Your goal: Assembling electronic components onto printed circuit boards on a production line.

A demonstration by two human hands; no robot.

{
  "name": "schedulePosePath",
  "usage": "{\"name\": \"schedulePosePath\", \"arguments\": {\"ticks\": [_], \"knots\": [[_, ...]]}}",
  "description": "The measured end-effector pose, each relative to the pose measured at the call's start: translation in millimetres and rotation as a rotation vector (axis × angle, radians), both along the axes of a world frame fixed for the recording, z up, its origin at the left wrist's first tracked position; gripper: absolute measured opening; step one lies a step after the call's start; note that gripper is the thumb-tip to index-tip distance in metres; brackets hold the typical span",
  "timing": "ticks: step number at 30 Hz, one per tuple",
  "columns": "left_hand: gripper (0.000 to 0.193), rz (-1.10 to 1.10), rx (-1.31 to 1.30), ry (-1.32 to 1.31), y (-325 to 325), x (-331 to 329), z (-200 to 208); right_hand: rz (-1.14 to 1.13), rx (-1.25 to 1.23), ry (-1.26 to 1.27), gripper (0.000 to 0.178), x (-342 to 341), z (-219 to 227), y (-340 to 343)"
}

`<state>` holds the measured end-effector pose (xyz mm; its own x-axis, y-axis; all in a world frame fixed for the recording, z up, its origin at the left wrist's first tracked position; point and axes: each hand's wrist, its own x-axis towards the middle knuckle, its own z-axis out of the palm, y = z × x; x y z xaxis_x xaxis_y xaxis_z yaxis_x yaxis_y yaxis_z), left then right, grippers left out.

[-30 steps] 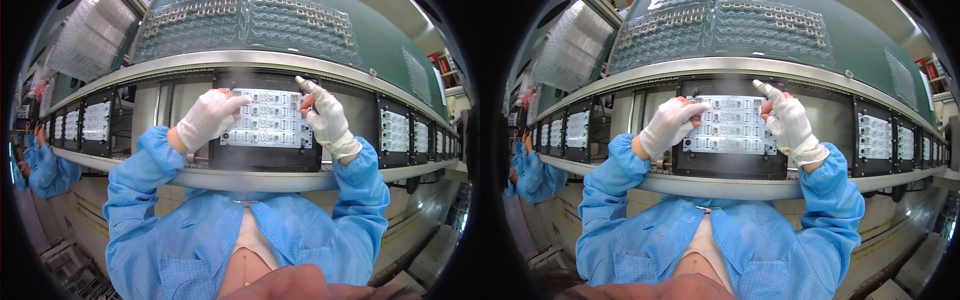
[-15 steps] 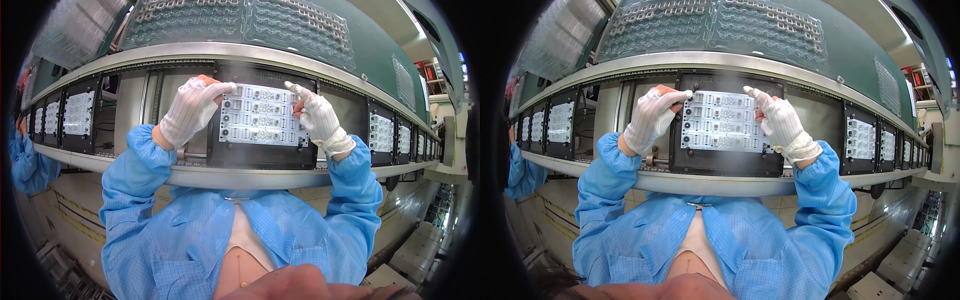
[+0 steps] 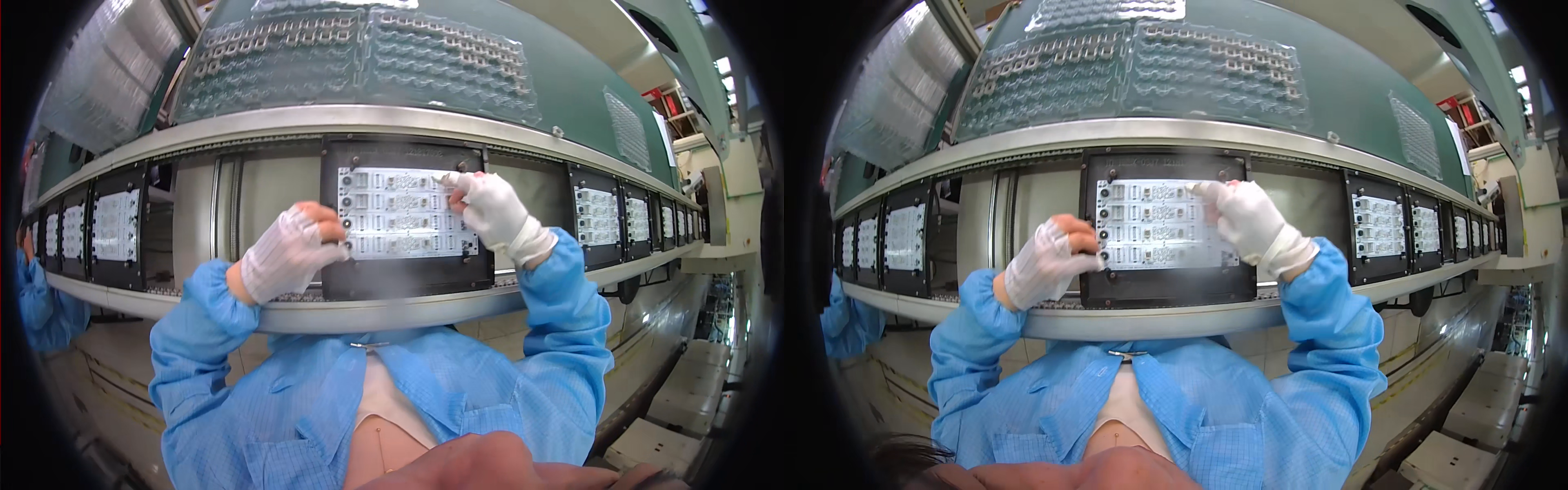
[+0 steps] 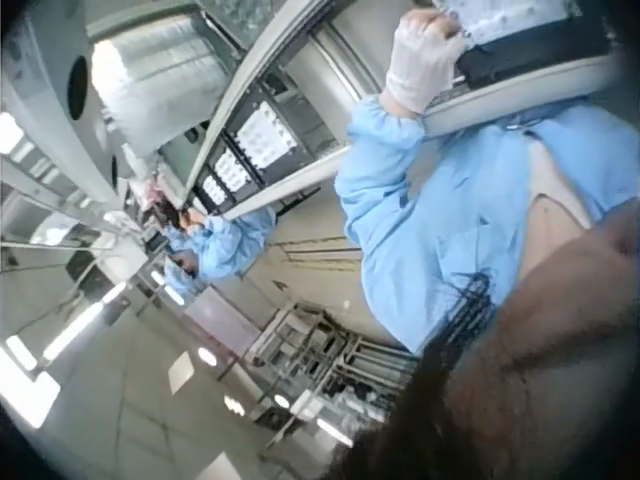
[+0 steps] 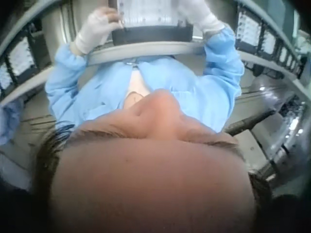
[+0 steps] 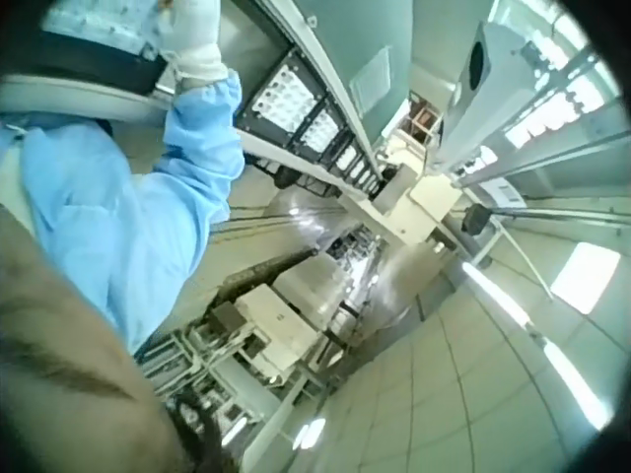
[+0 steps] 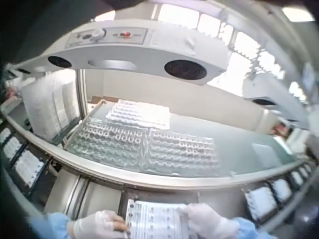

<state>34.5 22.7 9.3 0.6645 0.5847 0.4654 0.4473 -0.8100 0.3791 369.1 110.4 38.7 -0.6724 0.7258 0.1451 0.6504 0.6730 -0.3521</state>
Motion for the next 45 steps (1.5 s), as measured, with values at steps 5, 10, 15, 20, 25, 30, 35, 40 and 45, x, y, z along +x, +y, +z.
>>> {"name": "schedulePosePath", "arguments": {"ticks": [5, 10, 15, 20, 25, 30, 35, 40, 45], "knots": [[0.017, 0.034, 0.078, 0.067, -7.0, -1.1, 0.8, -0.405, 0.248, 0.098, 0.049, 49.3, 7.5, 85.9], [0.012, 0.108, 0.070, 0.130, -10.3, 4.2, 13.9, -0.546, 0.421, -0.018, 0.051, 112.9, -12.8, 186.0], [0.011, 0.189, 0.004, 0.146, -9.9, 13.5, 34.8, -0.534, 0.376, -0.059, 0.056, 155.5, -24.2, 228.6], [0.020, 0.371, 0.078, 0.074, 46.6, -21.9, 45.5, -0.541, 0.482, -0.048, 0.058, 181.0, -29.2, 242.5], [0.041, 0.942, 0.278, 0.156, 163.9, -90.0, 26.1, -0.505, 0.662, 0.034, 0.055, 171.6, -34.9, 257.6], [0.038, 1.038, 0.181, 0.332, 223.3, -123.5, 18.3, -0.559, 0.561, 0.247, 0.056, 149.0, -19.0, 225.0], [0.039, 1.011, 0.174, 0.429, 242.4, -134.7, 15.1, -0.349, 0.493, 0.351, 0.053, 114.6, -20.8, 160.2], [0.024, 1.019, 0.233, 0.199, 243.8, -122.3, 28.8, -0.281, 0.215, 0.614, 0.053, 91.7, -67.4, 100.6], [0.027, 0.760, 0.216, -0.033, 202.9, -79.6, 35.1, -0.428, -0.084, 0.787, 0.046, 64.7, -77.6, 79.8]]}}
